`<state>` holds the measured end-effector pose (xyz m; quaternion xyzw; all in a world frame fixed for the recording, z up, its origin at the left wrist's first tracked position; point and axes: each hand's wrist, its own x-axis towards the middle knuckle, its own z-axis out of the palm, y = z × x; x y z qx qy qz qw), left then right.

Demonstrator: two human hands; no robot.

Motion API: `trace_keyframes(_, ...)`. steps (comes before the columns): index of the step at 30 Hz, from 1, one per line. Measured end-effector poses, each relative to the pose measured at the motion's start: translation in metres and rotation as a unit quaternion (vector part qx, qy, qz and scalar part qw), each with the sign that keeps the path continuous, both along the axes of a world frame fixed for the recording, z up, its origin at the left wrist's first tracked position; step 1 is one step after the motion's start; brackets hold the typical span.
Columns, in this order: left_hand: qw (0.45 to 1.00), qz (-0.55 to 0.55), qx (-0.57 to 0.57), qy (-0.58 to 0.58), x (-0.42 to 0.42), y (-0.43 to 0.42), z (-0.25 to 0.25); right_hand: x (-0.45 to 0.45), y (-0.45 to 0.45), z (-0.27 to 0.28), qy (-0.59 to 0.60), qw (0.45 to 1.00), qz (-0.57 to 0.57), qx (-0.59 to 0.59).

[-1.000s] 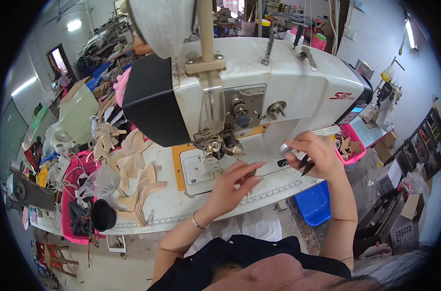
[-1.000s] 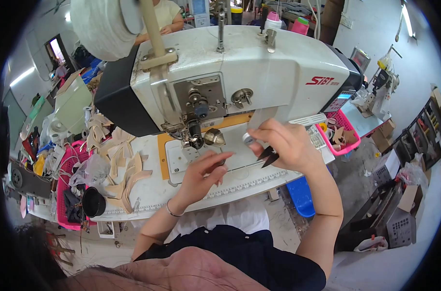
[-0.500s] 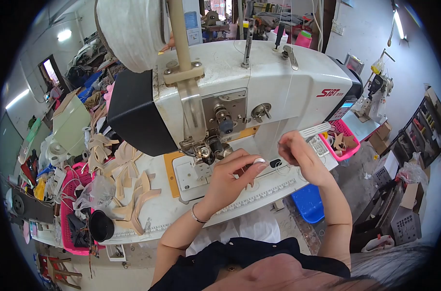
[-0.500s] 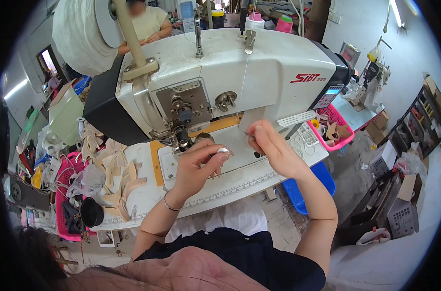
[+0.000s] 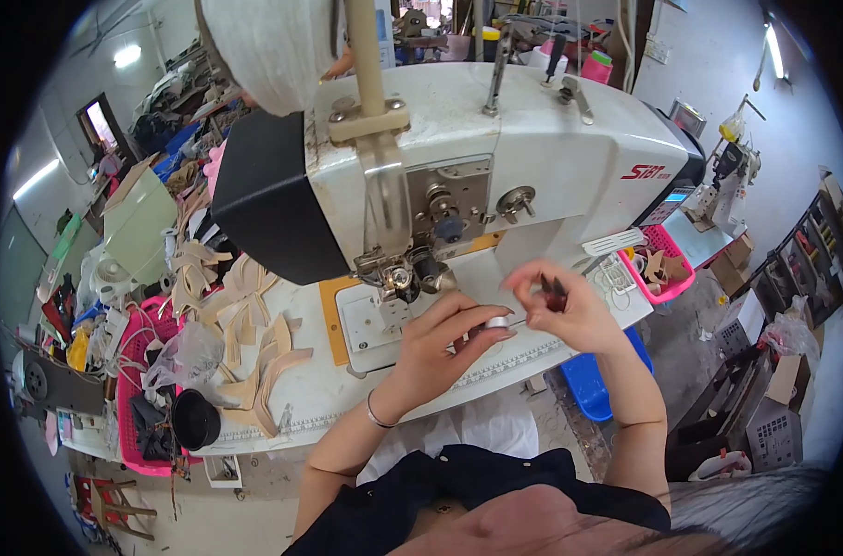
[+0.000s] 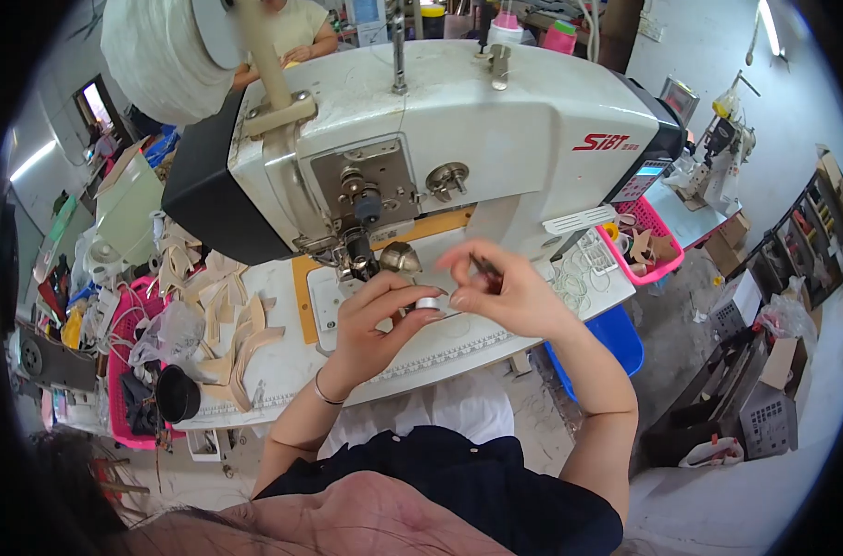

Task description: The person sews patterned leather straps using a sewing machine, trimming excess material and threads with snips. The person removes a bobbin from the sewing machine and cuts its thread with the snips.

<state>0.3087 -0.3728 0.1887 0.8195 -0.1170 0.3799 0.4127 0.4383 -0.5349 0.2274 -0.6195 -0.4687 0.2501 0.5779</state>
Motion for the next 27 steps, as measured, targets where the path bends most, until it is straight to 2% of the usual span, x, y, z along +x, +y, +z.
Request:
trace_keyframes(6,0.991,0.093,0.101,0.003,-0.025,0.012,-0.03,-0.024,0.02,-0.039,0.111,0.989,0.054,-0.087)
trace_keyframes(8,0.985,0.111,0.135,0.009,-0.034,0.02,-0.041,-0.033,0.031,-0.054,0.142,0.986,0.043,-0.079)
trace_keyframes(11,0.99,0.047,0.063,0.113,-0.051,0.027,-0.036,-0.044,0.043,-0.071,0.18,0.979,0.052,-0.076)
trace_keyframes(14,0.99,0.023,-0.021,0.136,-0.062,0.035,-0.044,-0.05,0.05,-0.077,0.177,0.979,0.049,-0.09)
trace_keyframes(18,0.951,0.039,-0.207,0.227,-0.075,0.038,-0.05,-0.06,0.06,-0.094,0.139,0.987,0.026,-0.078)
trace_keyframes(21,0.916,0.076,-0.333,0.211,-0.073,0.043,-0.07,-0.065,0.069,-0.105,0.115,0.991,0.022,-0.06)
trace_keyframes(24,0.946,0.109,-0.266,0.153,-0.072,0.043,-0.073,-0.068,0.077,-0.121,0.087,0.995,-0.001,-0.038)
trace_keyframes(27,0.951,0.11,-0.249,0.147,-0.074,0.036,-0.069,-0.074,0.084,-0.124,0.045,0.998,-0.031,-0.014)
